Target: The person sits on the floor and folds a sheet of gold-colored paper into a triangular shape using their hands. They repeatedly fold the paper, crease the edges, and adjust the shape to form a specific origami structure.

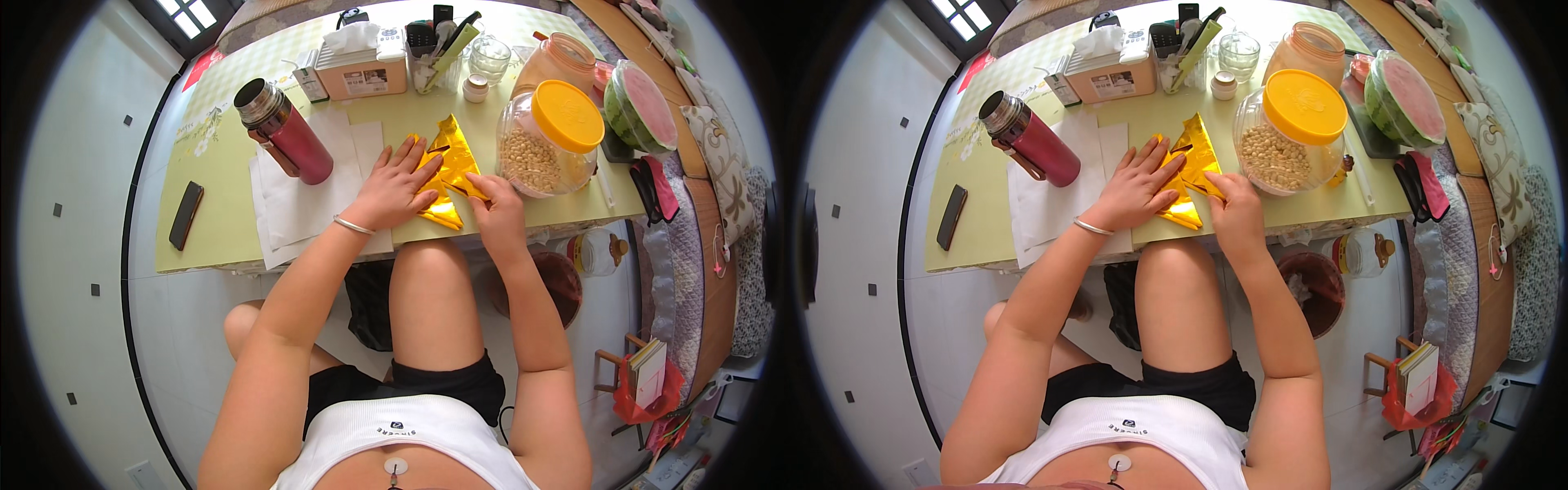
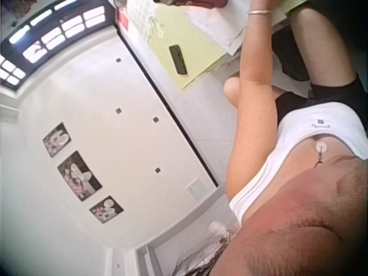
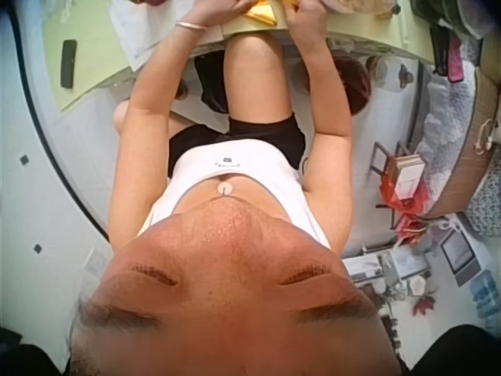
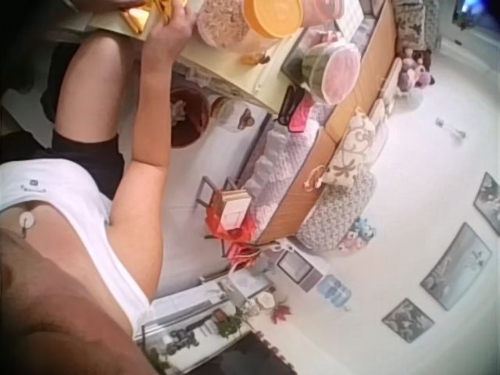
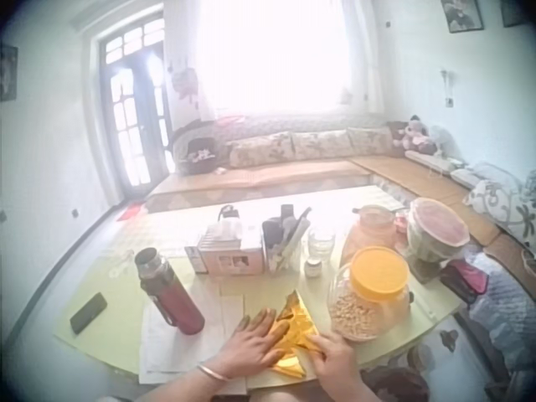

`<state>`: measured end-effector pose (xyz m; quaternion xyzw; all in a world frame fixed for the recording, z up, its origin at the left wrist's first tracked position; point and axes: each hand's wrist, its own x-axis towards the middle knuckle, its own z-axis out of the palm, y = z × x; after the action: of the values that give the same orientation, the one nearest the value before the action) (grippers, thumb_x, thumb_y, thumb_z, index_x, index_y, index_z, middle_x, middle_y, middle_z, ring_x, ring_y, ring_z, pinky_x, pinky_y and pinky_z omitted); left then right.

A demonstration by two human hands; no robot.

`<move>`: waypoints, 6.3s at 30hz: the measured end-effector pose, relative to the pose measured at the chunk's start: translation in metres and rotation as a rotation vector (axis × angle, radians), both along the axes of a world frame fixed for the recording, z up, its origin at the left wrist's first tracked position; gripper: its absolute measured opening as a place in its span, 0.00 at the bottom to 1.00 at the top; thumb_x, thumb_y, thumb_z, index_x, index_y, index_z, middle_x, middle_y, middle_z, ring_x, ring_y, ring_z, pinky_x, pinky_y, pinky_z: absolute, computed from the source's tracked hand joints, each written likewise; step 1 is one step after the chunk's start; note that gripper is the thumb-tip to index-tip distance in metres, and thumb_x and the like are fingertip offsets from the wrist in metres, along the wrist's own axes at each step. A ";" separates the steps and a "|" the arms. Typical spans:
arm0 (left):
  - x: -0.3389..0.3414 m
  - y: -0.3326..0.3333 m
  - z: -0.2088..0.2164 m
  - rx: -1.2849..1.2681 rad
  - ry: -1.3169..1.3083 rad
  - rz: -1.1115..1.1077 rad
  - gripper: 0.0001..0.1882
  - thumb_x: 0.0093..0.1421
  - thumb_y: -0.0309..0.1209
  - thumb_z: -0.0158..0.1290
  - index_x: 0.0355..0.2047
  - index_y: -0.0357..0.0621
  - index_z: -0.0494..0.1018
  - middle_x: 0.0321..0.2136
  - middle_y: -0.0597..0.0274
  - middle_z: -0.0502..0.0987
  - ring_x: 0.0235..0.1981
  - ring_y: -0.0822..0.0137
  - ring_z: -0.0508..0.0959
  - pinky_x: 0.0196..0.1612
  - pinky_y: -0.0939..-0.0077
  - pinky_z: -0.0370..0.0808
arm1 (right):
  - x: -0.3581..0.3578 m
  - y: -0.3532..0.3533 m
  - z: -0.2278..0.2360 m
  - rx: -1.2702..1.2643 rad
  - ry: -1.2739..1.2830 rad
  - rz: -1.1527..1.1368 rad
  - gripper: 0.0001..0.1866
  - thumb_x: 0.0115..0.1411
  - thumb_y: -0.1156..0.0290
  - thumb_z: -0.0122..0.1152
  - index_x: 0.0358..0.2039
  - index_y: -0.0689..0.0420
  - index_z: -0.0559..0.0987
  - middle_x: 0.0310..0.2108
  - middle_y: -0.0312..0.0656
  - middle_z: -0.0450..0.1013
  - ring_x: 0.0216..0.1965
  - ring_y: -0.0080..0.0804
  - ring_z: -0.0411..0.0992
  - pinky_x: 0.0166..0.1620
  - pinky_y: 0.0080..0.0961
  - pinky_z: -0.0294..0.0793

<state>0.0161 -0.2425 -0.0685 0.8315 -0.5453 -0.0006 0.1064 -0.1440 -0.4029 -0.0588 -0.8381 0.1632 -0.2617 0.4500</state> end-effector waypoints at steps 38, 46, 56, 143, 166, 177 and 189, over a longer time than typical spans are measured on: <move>0.008 0.002 0.003 -0.200 0.321 0.039 0.59 0.57 0.48 0.61 0.73 0.33 0.34 0.69 0.42 0.58 0.71 0.53 0.58 0.74 0.53 0.46 | 0.001 0.024 -0.010 -0.698 -0.210 0.020 0.17 0.57 0.80 0.56 0.48 0.63 0.81 0.47 0.50 0.80 0.49 0.44 0.79 0.50 0.34 0.79; 0.016 0.003 -0.004 -0.385 0.444 -0.043 0.73 0.42 0.44 0.71 0.73 0.33 0.29 0.65 0.38 0.63 0.70 0.49 0.61 0.74 0.53 0.47 | -0.011 0.021 -0.029 -0.474 -0.242 0.035 0.15 0.56 0.83 0.58 0.44 0.60 0.83 0.47 0.50 0.79 0.50 0.45 0.79 0.53 0.36 0.79; 0.026 0.011 -0.004 -0.438 0.749 -0.135 0.80 0.35 0.50 0.77 0.73 0.34 0.30 0.70 0.39 0.53 0.72 0.51 0.55 0.74 0.58 0.44 | -0.011 0.033 -0.014 -0.580 -0.239 0.056 0.14 0.54 0.80 0.60 0.43 0.61 0.83 0.46 0.52 0.80 0.49 0.45 0.79 0.51 0.36 0.79; 0.004 0.022 0.012 -0.455 0.297 -0.244 0.38 0.41 0.39 0.75 0.54 0.46 0.77 0.59 0.52 0.74 0.65 0.46 0.68 0.70 0.48 0.58 | -0.002 0.025 -0.019 -0.653 -0.404 0.051 0.10 0.52 0.77 0.64 0.37 0.58 0.83 0.38 0.40 0.81 0.38 0.37 0.80 0.39 0.33 0.77; -0.001 0.019 0.011 -0.372 0.181 -0.206 0.34 0.54 0.45 0.66 0.57 0.39 0.74 0.61 0.47 0.71 0.65 0.44 0.67 0.69 0.52 0.60 | -0.016 0.034 -0.036 -0.833 -0.197 0.076 0.17 0.58 0.67 0.62 0.46 0.62 0.82 0.49 0.48 0.79 0.52 0.40 0.77 0.53 0.38 0.74; -0.002 0.017 0.005 -0.298 0.104 -0.179 0.31 0.59 0.43 0.61 0.59 0.41 0.73 0.62 0.46 0.70 0.64 0.43 0.68 0.69 0.53 0.62 | -0.043 0.029 -0.025 -0.791 -0.038 0.260 0.23 0.61 0.62 0.64 0.55 0.60 0.78 0.60 0.48 0.72 0.64 0.43 0.68 0.68 0.44 0.61; -0.002 0.016 0.006 -0.363 0.134 -0.180 0.29 0.56 0.43 0.62 0.56 0.43 0.75 0.60 0.48 0.73 0.63 0.45 0.70 0.66 0.55 0.65 | 0.023 -0.004 -0.018 -1.013 0.355 -0.067 0.25 0.59 0.73 0.58 0.57 0.68 0.74 0.49 0.53 0.76 0.51 0.41 0.75 0.47 0.27 0.80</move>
<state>0.0144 -0.2263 -0.0627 0.7446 -0.6004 0.0328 0.2899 -0.1213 -0.4071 -0.0769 -0.9759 0.1169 -0.1761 -0.0540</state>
